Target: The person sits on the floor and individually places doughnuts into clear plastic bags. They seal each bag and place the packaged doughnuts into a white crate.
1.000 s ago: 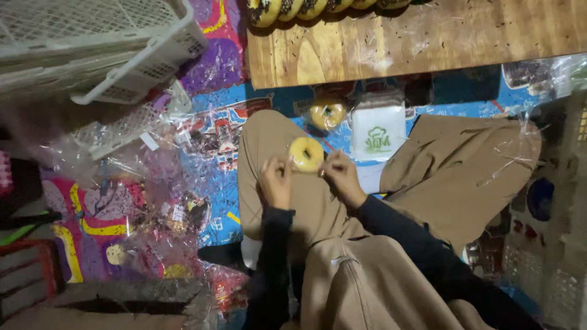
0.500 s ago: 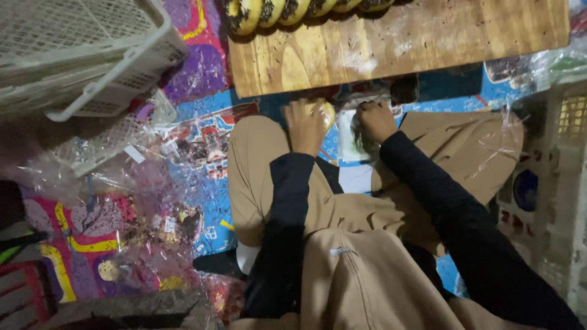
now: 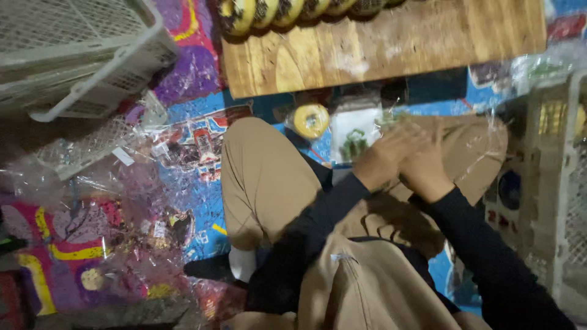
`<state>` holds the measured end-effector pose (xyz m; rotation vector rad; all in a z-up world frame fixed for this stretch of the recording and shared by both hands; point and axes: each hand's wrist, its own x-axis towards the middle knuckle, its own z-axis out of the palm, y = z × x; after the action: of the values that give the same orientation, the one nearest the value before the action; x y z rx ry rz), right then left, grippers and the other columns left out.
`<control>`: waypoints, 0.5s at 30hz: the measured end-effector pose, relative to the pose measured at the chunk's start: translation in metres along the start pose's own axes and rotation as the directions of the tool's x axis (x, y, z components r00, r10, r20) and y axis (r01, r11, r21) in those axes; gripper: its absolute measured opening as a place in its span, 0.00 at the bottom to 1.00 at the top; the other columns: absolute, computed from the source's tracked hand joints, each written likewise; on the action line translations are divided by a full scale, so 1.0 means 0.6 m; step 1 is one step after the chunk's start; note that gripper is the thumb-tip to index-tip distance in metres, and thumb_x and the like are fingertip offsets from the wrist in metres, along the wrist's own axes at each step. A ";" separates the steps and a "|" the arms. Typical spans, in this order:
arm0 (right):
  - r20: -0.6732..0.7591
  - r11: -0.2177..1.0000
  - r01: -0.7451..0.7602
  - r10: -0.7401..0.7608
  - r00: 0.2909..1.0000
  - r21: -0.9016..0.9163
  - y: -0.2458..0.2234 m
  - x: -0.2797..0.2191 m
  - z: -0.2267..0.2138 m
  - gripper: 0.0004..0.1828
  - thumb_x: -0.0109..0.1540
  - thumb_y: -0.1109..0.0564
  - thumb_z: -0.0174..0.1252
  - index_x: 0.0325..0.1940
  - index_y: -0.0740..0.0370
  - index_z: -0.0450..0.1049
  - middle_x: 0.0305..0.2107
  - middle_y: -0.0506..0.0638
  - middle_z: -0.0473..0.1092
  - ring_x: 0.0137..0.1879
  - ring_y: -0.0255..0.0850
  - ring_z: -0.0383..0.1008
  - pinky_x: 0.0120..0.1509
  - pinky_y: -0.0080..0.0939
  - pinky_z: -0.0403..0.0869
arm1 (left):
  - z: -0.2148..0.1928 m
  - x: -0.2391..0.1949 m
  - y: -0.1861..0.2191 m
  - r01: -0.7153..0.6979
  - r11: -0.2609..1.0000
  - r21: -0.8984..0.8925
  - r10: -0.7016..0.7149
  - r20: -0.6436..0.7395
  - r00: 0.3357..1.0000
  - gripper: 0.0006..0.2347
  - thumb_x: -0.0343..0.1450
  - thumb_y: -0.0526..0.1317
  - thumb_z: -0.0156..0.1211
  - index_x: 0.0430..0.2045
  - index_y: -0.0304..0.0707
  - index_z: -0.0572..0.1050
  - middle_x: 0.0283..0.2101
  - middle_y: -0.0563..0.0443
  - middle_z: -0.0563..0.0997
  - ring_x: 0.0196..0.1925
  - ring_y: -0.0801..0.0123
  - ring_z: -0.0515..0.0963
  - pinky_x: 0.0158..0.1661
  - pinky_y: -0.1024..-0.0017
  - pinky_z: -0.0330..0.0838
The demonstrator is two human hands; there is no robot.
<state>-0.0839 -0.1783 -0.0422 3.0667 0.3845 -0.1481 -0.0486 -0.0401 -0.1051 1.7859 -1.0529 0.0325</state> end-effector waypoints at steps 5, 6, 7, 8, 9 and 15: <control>-0.167 0.868 0.266 -0.214 0.962 0.420 -0.057 0.085 -0.072 0.35 0.56 0.44 0.66 0.63 0.60 0.70 0.61 0.60 0.66 0.70 0.55 0.63 0.73 0.62 0.57 | -0.081 -0.021 -0.015 0.217 0.970 -0.110 -0.243 -0.415 0.877 0.33 0.68 0.48 0.64 0.68 0.38 0.59 0.67 0.42 0.66 0.71 0.51 0.63 0.70 0.44 0.55; -0.239 0.767 0.401 -0.323 0.916 0.500 -0.088 0.116 -0.082 0.38 0.55 0.43 0.67 0.65 0.61 0.68 0.63 0.62 0.64 0.71 0.57 0.62 0.73 0.62 0.57 | -0.114 -0.012 -0.046 0.104 0.824 -0.557 -0.447 -0.527 0.722 0.35 0.70 0.47 0.66 0.71 0.43 0.55 0.71 0.48 0.61 0.71 0.53 0.62 0.63 0.50 0.62; -0.296 0.678 0.519 -0.426 0.855 0.521 -0.118 0.159 -0.090 0.42 0.54 0.42 0.68 0.67 0.63 0.67 0.65 0.64 0.63 0.72 0.59 0.61 0.73 0.63 0.58 | -0.159 -0.007 -0.087 -0.137 0.515 -0.846 -0.664 -0.495 0.561 0.37 0.71 0.46 0.68 0.74 0.47 0.51 0.75 0.53 0.56 0.72 0.54 0.62 0.55 0.56 0.68; -0.339 0.592 0.608 -0.509 0.791 0.529 -0.143 0.203 -0.093 0.45 0.54 0.41 0.69 0.69 0.64 0.65 0.67 0.67 0.61 0.73 0.61 0.60 0.73 0.63 0.58 | -0.208 -0.037 -0.109 -0.393 0.041 -0.918 -0.766 -0.282 0.578 0.30 0.69 0.52 0.62 0.67 0.49 0.62 0.63 0.48 0.72 0.62 0.49 0.74 0.51 0.57 0.78; -0.357 0.511 0.647 -0.556 0.751 0.566 -0.160 0.259 -0.095 0.49 0.53 0.39 0.70 0.71 0.65 0.64 0.69 0.69 0.60 0.74 0.63 0.59 0.73 0.63 0.58 | -0.266 -0.039 -0.158 -0.509 -0.048 -0.859 -0.820 -0.257 0.512 0.20 0.81 0.47 0.64 0.56 0.27 0.69 0.50 0.37 0.76 0.50 0.51 0.77 0.46 0.57 0.78; -0.632 0.928 0.371 -0.278 0.723 0.017 -0.076 0.607 -0.033 0.53 0.50 0.33 0.78 0.69 0.63 0.69 0.53 0.62 0.74 0.59 0.58 0.73 0.57 0.67 0.62 | -0.480 -0.132 -0.232 -0.829 0.095 -0.551 -0.927 -0.352 0.128 0.19 0.66 0.45 0.70 0.43 0.37 0.69 0.50 0.32 0.76 0.52 0.45 0.79 0.50 0.49 0.78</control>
<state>0.2579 -0.0441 -0.0609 3.0605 0.9829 0.8976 0.1170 0.2451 -0.1067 -0.1311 0.4648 0.3293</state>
